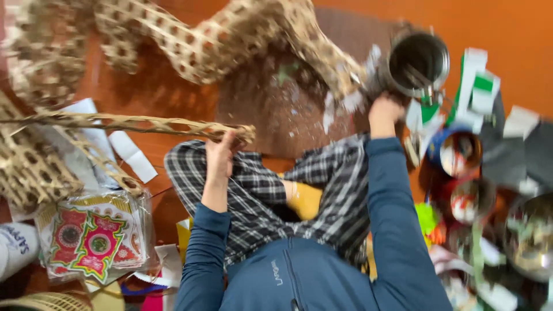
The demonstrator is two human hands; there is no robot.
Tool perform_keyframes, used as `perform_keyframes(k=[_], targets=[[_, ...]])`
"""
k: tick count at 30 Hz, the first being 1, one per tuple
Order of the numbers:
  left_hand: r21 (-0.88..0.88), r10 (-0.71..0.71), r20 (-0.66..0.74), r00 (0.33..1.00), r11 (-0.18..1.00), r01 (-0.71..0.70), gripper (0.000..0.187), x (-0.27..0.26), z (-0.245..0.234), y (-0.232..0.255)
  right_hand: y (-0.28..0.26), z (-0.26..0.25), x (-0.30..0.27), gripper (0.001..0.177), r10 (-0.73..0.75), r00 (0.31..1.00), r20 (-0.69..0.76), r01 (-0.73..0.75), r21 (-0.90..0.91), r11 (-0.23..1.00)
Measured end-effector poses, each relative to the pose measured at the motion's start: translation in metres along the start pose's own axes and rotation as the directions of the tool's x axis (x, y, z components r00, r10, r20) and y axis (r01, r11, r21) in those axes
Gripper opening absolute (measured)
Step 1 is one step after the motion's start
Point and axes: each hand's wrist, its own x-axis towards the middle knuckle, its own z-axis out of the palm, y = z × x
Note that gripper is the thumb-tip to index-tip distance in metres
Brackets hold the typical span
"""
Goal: Assembling and trimming a large bamboo giraffe sculpture while sitting on the floor
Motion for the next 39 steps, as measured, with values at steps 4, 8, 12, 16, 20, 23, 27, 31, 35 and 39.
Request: perform_keyframes(k=[4, 8, 12, 16, 20, 23, 27, 31, 35, 39], targets=[[-0.004, -0.013, -0.054, 0.998, 1.0, 0.013, 0.035, 0.004, 0.0, -0.006, 0.004, -0.048, -0.017, 0.034, -0.053, 0.96, 0.274, 0.047, 0.03, 0.998], [-0.002, -0.011, 0.052, 0.999, 1.0, 0.011, 0.024, -0.003, 0.004, 0.002, 0.031, -0.042, -0.031, 0.043, -0.172, 0.984, 0.049, 0.139, 0.396, 0.908], [-0.193, 0.017, 0.075, 0.997, 0.981, -0.002, 0.032, 0.002, -0.008, -0.006, 0.074, -0.077, -0.071, 0.049, -0.213, 0.961, -0.174, 0.252, 0.248, 0.935], [-0.375, 0.085, 0.121, 0.989, 0.926, -0.034, 0.035, -0.005, -0.01, 0.003, 0.127, -0.108, -0.14, 0.056, -0.089, 0.996, -0.026, 0.093, 0.335, 0.938], [-0.467, 0.126, 0.124, 0.984, 0.883, -0.054, 0.047, -0.022, -0.011, 0.016, 0.138, -0.034, -0.191, 0.059, -0.042, 0.896, -0.442, 0.437, 0.861, 0.261], [-0.452, 0.258, 0.219, 0.941, 0.881, -0.136, 0.028, -0.066, -0.009, 0.047, 0.027, -0.176, -0.308, 0.058, -0.296, 0.948, 0.115, -0.186, 0.957, -0.224], [-0.401, 0.241, 0.149, 0.959, 0.901, -0.164, 0.04, -0.1, -0.027, 0.067, -0.084, -0.226, -0.349, 0.056, -0.448, 0.821, 0.353, -0.394, 0.919, 0.001], [-0.419, 0.402, 0.067, 0.913, 0.842, -0.34, 0.039, -0.134, -0.039, 0.082, -0.15, -0.248, -0.361, 0.048, -0.804, 0.586, -0.098, 0.161, 0.987, -0.002], [-0.375, 0.347, -0.22, 0.912, 0.832, -0.408, 0.057, -0.143, -0.059, 0.076, -0.202, -0.277, -0.375, 0.061, -0.876, 0.371, -0.309, 0.499, 0.862, -0.093], [-0.109, 0.181, -0.442, 0.879, 0.961, -0.253, 0.066, -0.12, -0.082, 0.065, -0.209, -0.287, -0.389, 0.07, -0.81, 0.347, -0.473, 0.63, 0.757, -0.172]])
